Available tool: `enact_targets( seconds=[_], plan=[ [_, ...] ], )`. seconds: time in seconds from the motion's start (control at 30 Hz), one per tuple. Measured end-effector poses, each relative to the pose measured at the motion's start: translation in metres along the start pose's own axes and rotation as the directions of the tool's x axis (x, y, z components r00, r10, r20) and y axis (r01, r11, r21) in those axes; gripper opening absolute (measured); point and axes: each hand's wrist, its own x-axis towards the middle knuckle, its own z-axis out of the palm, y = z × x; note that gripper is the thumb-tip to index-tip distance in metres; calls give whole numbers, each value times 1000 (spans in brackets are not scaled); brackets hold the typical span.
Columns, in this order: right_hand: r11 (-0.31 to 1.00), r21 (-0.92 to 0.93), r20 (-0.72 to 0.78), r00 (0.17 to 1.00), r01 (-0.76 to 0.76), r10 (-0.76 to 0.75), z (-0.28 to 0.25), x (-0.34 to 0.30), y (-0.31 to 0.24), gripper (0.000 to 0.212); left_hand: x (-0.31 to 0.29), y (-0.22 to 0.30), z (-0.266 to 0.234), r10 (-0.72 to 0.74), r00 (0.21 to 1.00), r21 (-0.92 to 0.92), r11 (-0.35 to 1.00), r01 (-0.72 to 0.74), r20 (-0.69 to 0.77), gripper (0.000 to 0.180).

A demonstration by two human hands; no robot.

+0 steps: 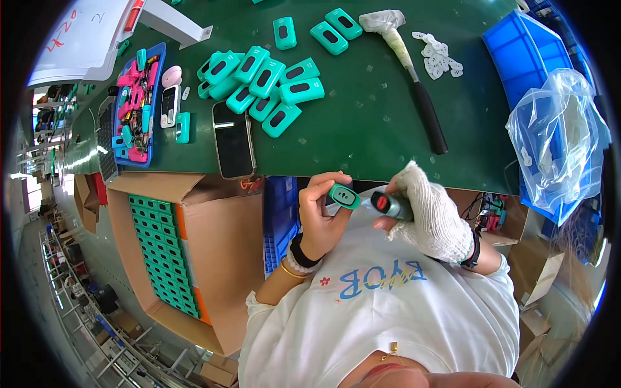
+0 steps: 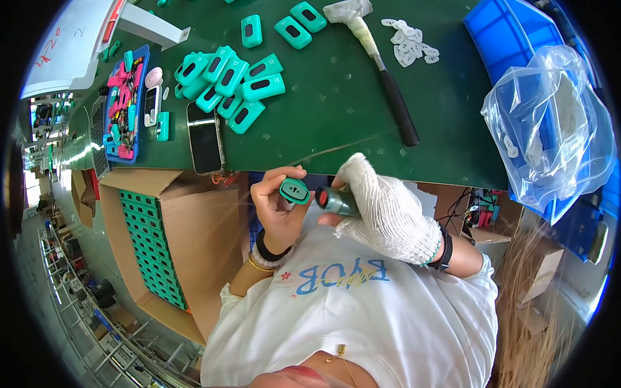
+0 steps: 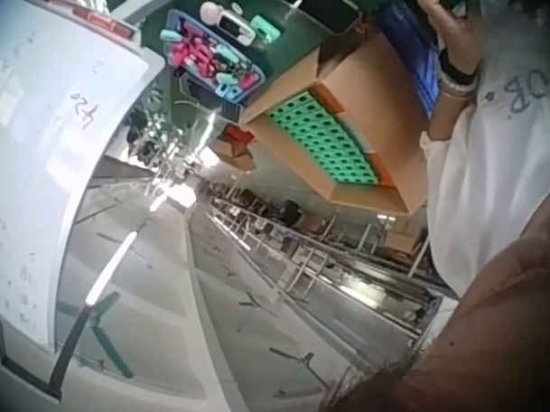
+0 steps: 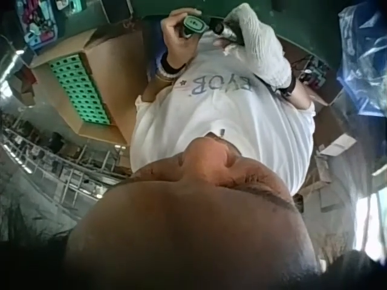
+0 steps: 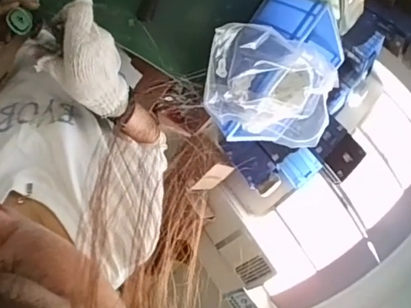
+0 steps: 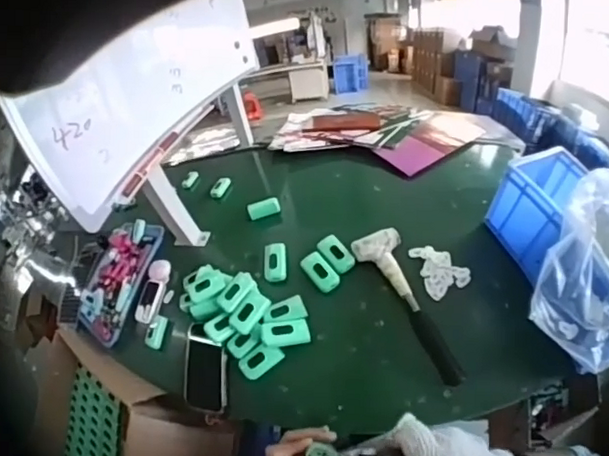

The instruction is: The person picks up a green plastic housing and an electronic component, inserts the component into the housing, and presses them together. They then place the assembled unit into a cardboard box and repeat the process.

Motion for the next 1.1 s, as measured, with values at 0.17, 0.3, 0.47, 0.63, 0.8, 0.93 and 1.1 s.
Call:
enact_targets(
  seconds=[0.17, 0.3, 0.47, 0.63, 0.8, 0.93, 1.1],
  plan=[
    [919, -227, 64, 947, 322, -316, -5, 9, -1, 47, 6, 10, -9, 130, 982, 216, 964, -157, 133, 61],
    [915, -371, 266, 962, 158, -59, -13, 15, -4, 44, 16, 22, -33, 175, 879, 366, 860, -355, 443, 59],
    [967, -126, 383, 910, 222, -159, -6, 15, 15, 40, 8, 44, -28, 96, 876, 308, 913, -267, 474, 58],
    [989, 150, 431, 899, 16, -80, -2, 18, 28, 39, 4, 47, -19, -6, 890, 349, 921, -172, 455, 58],
    [896, 436, 351, 932, -80, -87, 10, 9, 46, 52, 3, 45, -14, -62, 902, 347, 933, -100, 428, 56],
    [915, 391, 336, 941, -97, -44, 12, 8, 42, 44, 3, 49, -12, -77, 909, 376, 922, -91, 410, 52],
    [924, 343, 280, 957, -167, 69, 18, 4, 50, 43, 1, 46, 4, -88, 927, 421, 904, -80, 365, 51]
  ],
)
